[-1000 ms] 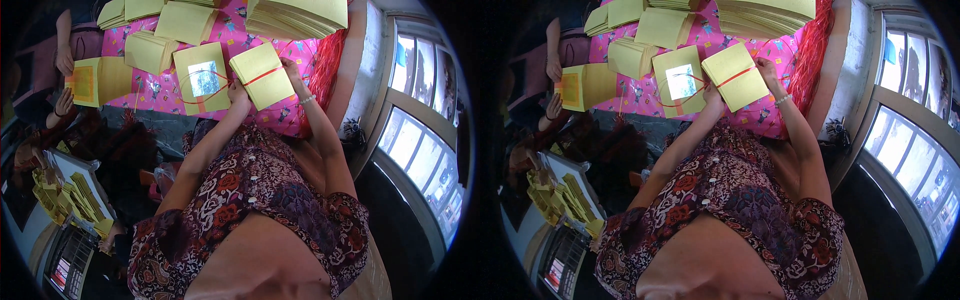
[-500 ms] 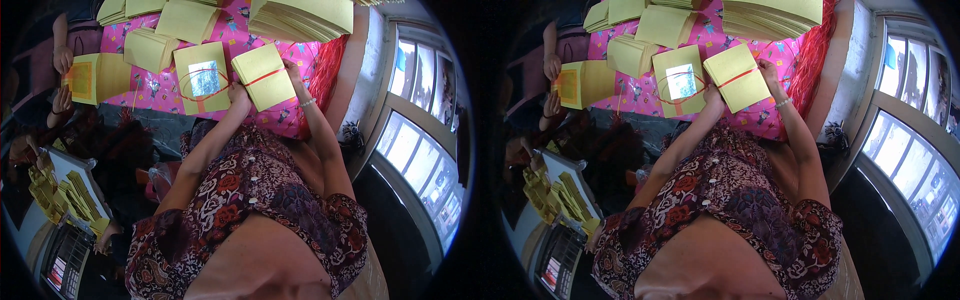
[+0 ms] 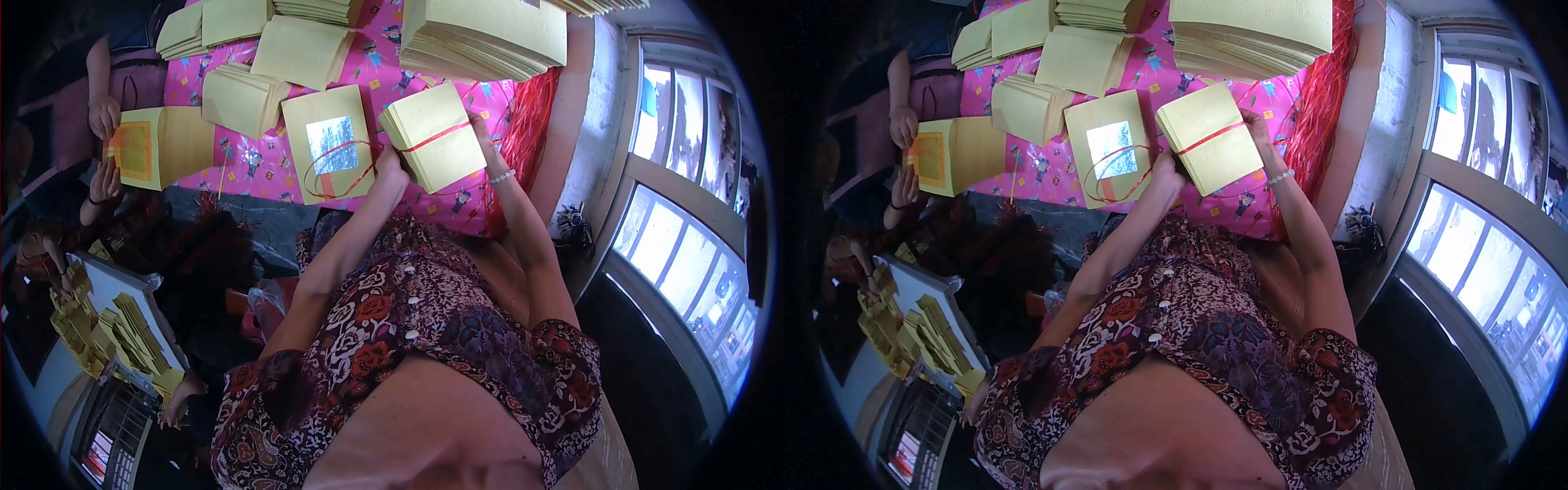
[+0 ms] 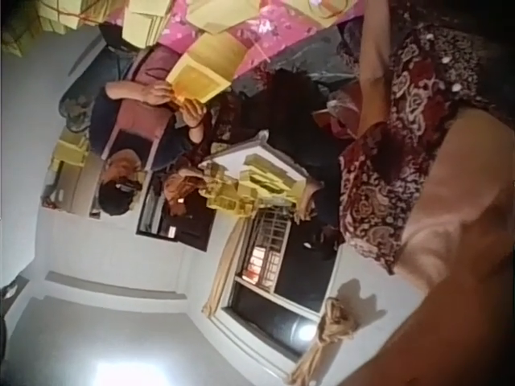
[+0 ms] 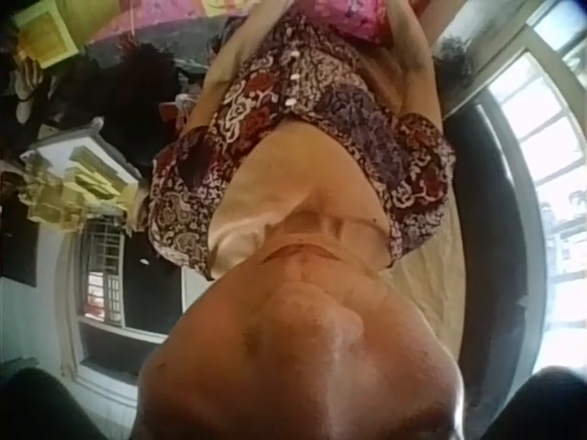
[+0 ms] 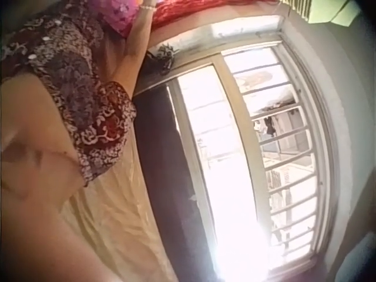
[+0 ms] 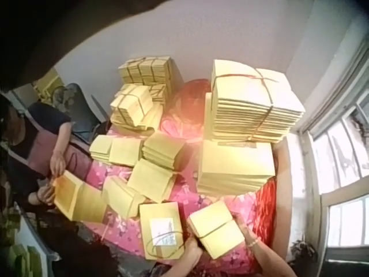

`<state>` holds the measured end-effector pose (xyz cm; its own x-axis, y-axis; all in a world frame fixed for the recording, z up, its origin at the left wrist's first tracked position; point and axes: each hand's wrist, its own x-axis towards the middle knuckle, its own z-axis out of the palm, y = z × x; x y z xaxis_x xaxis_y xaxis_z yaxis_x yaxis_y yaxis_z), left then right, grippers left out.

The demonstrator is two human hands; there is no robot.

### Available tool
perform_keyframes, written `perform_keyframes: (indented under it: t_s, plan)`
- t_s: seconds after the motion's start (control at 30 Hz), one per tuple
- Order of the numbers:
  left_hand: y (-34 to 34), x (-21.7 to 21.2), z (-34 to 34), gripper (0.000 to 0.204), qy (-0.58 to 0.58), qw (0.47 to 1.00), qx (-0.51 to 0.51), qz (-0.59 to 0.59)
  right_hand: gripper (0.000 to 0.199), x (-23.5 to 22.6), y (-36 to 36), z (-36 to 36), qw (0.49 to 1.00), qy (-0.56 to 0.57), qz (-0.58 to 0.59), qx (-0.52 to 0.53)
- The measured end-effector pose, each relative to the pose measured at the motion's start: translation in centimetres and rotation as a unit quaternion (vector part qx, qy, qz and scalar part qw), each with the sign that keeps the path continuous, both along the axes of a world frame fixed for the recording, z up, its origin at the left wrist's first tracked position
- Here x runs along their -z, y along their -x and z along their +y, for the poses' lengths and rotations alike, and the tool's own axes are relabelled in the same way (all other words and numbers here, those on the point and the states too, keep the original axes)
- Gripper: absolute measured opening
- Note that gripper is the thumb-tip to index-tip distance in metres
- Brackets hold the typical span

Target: Folding and bundling stacks of yellow joss paper with red string.

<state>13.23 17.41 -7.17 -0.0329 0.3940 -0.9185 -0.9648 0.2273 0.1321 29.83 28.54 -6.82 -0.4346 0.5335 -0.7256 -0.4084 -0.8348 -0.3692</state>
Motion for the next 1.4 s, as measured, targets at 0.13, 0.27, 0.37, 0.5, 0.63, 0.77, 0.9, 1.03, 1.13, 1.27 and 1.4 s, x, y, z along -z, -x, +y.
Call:
perform_keyframes:
  t_s: [0.13, 0.27, 0.37, 0.5, 0.63, 0.77, 0.9, 1.03, 1.13, 1.27, 1.4]
  plan:
    - [-0.7, -4.2, 0.7, 0.035, 0.020, 0.998, 0.044, 0.040, 0.018, -5.3, -1.2, -1.2, 0.982, -0.185, 0.029, -0.024]
    - [-1.5, -5.4, 1.0, 0.033, -0.024, 0.991, 0.073, 0.106, 0.019, -8.6, -2.3, -0.8, 0.983, -0.174, 0.047, -0.029]
    - [-2.2, -7.4, 0.7, 0.031, -0.082, 0.979, 0.082, 0.169, 0.019, -10.3, -3.4, -0.5, 0.984, -0.164, 0.061, -0.029]
    - [-3.0, -11.1, 0.1, 0.028, -0.230, 0.917, 0.112, 0.306, 0.020, -12.0, -5.4, -0.5, 0.985, -0.152, 0.080, -0.030]
    - [-3.1, -14.3, 0.3, 0.022, -0.365, 0.719, 0.236, 0.542, 0.023, -10.5, -8.1, 0.3, 0.967, -0.234, 0.067, -0.075]
    - [-2.6, -16.7, 1.3, 0.026, -0.451, 0.372, 0.309, 0.750, 0.018, -9.0, -10.8, 1.1, 0.960, -0.243, -0.007, -0.137]
    - [-3.5, -15.3, -0.1, 0.024, -0.465, 0.296, 0.349, 0.758, 0.018, -7.2, -11.8, 1.7, 0.940, -0.272, 0.038, -0.205]
    - [-5.3, -13.3, -2.4, 0.029, -0.494, 0.248, 0.401, 0.730, 0.017, -6.8, -12.7, 0.6, 0.930, -0.282, 0.049, -0.231]
    - [-6.9, -13.0, -4.2, 0.032, -0.528, 0.218, 0.443, 0.691, 0.015, -7.6, -13.0, -1.2, 0.934, -0.278, -0.008, -0.224]
    - [-8.7, -13.6, -5.1, 0.028, -0.531, 0.233, 0.462, 0.671, 0.013, -8.9, -14.8, -2.7, 0.909, -0.325, -0.029, -0.260]
    - [-9.6, -14.4, -4.2, 0.023, -0.522, 0.223, 0.525, 0.634, 0.010, -10.9, -15.3, -4.5, 0.859, -0.413, -0.127, -0.273]
